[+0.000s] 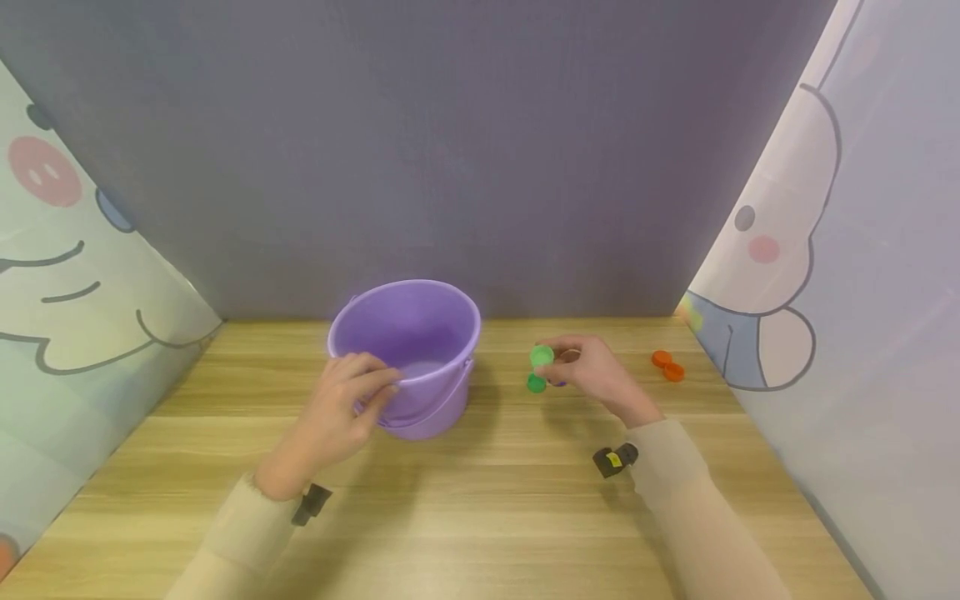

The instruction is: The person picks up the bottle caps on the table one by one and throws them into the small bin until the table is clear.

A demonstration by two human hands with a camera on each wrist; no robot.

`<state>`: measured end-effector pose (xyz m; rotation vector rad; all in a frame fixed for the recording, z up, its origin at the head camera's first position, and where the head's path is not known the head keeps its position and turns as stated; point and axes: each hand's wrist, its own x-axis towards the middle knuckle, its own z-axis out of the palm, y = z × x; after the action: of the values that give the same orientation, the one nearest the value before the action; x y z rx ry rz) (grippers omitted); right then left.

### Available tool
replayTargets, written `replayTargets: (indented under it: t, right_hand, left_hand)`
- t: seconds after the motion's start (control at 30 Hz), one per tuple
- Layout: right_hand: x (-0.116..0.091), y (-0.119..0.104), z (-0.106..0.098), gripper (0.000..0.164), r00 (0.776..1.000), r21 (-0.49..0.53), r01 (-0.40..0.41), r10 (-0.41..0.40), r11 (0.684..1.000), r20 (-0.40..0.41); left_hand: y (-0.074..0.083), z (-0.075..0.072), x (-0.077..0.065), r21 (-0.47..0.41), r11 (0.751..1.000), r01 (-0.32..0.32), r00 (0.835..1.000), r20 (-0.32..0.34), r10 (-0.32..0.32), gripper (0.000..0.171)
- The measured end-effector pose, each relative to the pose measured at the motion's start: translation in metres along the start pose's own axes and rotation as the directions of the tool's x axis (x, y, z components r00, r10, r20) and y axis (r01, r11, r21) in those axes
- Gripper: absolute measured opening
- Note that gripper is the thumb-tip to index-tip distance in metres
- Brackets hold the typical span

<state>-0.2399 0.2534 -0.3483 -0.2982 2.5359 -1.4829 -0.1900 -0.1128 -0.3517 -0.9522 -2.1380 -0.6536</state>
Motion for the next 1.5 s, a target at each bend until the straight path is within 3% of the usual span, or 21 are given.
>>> replayTargets:
  t: [0.3, 0.6, 0.87, 1.5]
  right_hand:
    - [0.003, -0.011, 0.002, 0.057, 1.0, 0.06, 0.019, -0.019, 0.998, 0.001]
    - [0.005, -0.02, 0.005, 0.059, 1.0, 0.044, 0.03, -0.029, 0.999, -0.01]
    - [0.003, -0.029, 0.006, 0.055, 0.995, 0.064, 0.095, -0.095, 0.993, -0.013]
    - [0.005, -0.047, 0.015, 0.055, 0.995, 0.016, 0.091, -0.09, 0.996, -0.035]
  left_hand:
    - [0.001, -0.001, 0.001, 0.005, 1.0, 0.004, 1.0, 0.002, -0.004, 0.015]
    - [0.001, 0.0, 0.0, -0.001, 1.0, 0.008, 1.0, 0.003, -0.008, 0.013]
    - [0.001, 0.0, 0.001, 0.0, 1.0, 0.012, 1.0, 0.011, -0.012, 0.013]
    - [0.001, 0.002, -0.001, 0.009, 1.0, -0.001, 1.0, 0.004, 0.001, 0.014]
